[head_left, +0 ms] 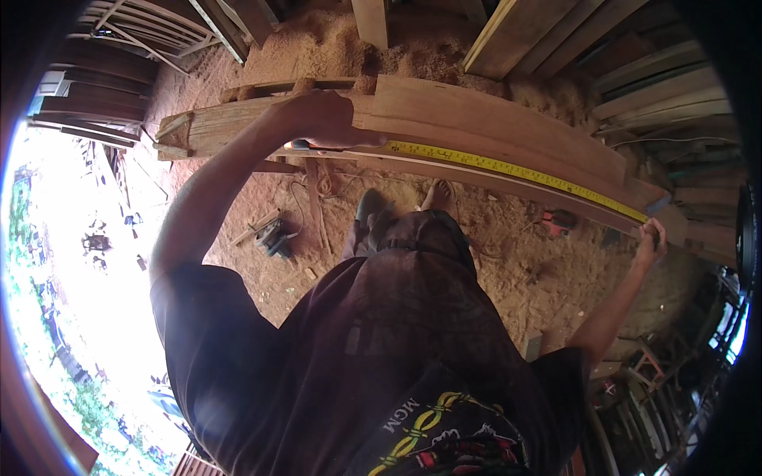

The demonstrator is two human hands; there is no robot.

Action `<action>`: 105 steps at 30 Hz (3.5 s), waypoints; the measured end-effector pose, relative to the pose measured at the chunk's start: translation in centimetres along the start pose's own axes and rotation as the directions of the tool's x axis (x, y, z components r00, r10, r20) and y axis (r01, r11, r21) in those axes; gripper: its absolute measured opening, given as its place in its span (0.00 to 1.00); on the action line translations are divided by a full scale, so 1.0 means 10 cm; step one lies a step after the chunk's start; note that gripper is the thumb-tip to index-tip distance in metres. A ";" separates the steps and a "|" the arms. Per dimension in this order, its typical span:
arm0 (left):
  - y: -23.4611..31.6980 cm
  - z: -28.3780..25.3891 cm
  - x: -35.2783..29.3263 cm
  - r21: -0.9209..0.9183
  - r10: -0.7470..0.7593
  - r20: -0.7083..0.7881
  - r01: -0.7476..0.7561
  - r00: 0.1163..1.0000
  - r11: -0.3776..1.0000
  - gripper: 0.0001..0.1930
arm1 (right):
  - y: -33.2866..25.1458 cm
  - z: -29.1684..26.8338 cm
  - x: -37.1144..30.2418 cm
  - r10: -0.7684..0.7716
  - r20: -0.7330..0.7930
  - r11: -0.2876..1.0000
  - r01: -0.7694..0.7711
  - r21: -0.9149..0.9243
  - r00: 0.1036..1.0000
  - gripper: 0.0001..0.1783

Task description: The person measures a long curved wooden plank with a tape measure and marks it with a pencil. They then use a try square to draw straight lines on the plank. The person repeats the measuring and marking process several times.

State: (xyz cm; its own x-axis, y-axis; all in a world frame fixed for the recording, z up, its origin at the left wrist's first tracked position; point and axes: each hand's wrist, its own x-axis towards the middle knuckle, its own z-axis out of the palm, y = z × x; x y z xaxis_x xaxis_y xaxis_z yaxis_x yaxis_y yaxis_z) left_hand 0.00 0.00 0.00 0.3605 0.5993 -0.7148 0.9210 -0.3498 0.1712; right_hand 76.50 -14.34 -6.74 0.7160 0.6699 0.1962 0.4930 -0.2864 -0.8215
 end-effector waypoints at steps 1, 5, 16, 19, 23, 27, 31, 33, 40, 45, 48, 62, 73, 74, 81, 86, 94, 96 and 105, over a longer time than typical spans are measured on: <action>0.00 0.00 0.00 -0.004 0.002 0.001 -0.002 1.000 1.000 0.50 | -0.01 0.00 0.00 0.011 -0.005 1.000 -0.011 0.003 1.000 0.11; -0.02 -0.04 0.01 -0.010 -0.007 -0.005 0.007 1.000 1.000 0.50 | -0.01 0.06 -0.02 -0.028 0.010 0.999 0.028 0.020 1.000 0.11; -0.01 -0.03 -0.02 -0.012 0.038 0.005 -0.038 0.999 0.999 0.51 | 0.09 0.00 0.00 -0.075 0.054 0.994 0.070 0.088 0.996 0.11; -0.03 0.01 0.02 -0.030 -0.001 0.065 0.003 0.998 1.000 0.52 | 0.14 -0.04 0.02 -0.070 0.061 0.994 0.064 0.088 0.996 0.11; -0.25 0.16 0.14 0.046 0.126 0.037 -0.127 0.991 0.991 0.50 | 0.19 -0.06 0.08 -0.020 0.087 0.995 0.011 0.104 0.996 0.13; -0.44 0.32 0.09 -0.115 0.149 0.057 -0.142 0.987 0.983 0.33 | 0.13 0.03 -0.06 -0.166 0.068 0.981 0.158 0.116 0.984 0.13; -0.35 0.32 -0.33 -0.249 0.084 -0.071 -0.099 0.994 0.963 0.22 | -0.40 0.15 -0.66 -0.313 -0.002 0.942 0.310 0.130 0.950 0.09; -0.24 0.25 -0.52 -0.347 0.060 -0.083 -0.086 0.995 0.934 0.14 | -0.72 0.40 -0.98 -0.094 -0.032 0.922 0.099 0.375 0.995 0.10; 0.65 0.52 -0.56 -0.478 0.196 -0.091 -0.215 0.976 0.851 0.17 | -1.75 1.06 -2.21 -0.148 0.217 0.881 0.029 0.472 0.965 0.06; 1.53 0.69 -0.16 -0.719 0.283 -0.130 -0.287 0.950 0.633 0.27 | -1.99 1.50 -2.70 -0.400 0.378 0.847 0.179 0.501 0.835 0.05; 1.91 0.79 0.04 -0.750 0.273 -0.323 -0.421 0.906 0.510 0.30 | -1.99 1.55 -2.82 -0.442 0.497 0.834 0.138 0.534 0.746 0.05; 2.40 1.52 -0.14 -0.827 0.007 -0.327 -0.289 0.945 0.482 0.33 | -1.60 1.00 -3.42 -0.147 0.619 0.938 -0.091 0.336 0.771 0.13; 2.14 2.43 -0.46 -0.990 -0.240 -0.110 -0.127 0.965 -0.054 0.35 | -1.67 1.10 -3.75 -0.288 0.836 0.958 0.127 0.259 0.468 0.13; 2.12 2.46 -0.45 -0.977 -0.240 -0.160 -0.188 0.958 -0.099 0.33 | -1.72 1.11 -3.77 -0.315 0.854 0.949 0.123 0.291 0.413 0.13; 2.29 2.44 -0.36 -0.911 -0.261 -0.301 -0.358 0.917 -0.207 0.34 | -1.67 1.21 -4.02 -0.180 0.942 0.971 -0.101 0.216 0.282 0.33; 2.52 2.27 -0.24 -0.890 0.040 -0.445 -0.438 0.894 -0.127 0.37 | -1.30 0.97 -3.74 -0.181 0.800 0.978 0.016 0.210 0.571 0.31; 2.58 1.73 0.14 -0.936 0.075 -0.327 -0.334 0.942 0.113 0.28 | -0.22 0.09 -2.64 0.425 0.490 0.703 -0.619 0.350 0.761 0.16; 2.61 1.64 0.27 -0.945 0.022 -0.274 -0.274 0.961 0.180 0.26 | 0.13 -0.18 -2.18 0.525 0.227 0.748 -0.572 0.337 0.820 0.16; 3.40 1.18 0.68 -0.931 -0.036 -0.247 -0.227 0.968 0.288 0.21 | 1.40 -0.29 0.30 0.310 0.010 0.945 -0.307 -0.113 0.951 0.30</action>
State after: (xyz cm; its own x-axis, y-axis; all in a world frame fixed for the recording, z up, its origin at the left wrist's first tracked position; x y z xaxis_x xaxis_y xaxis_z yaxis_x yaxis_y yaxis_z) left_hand 32.00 -16.27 -7.03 0.3520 0.7709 -0.5308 0.3204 0.4336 0.8422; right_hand 87.01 -18.35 -16.12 0.8287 0.5549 -0.0735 0.3018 -0.5535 -0.7762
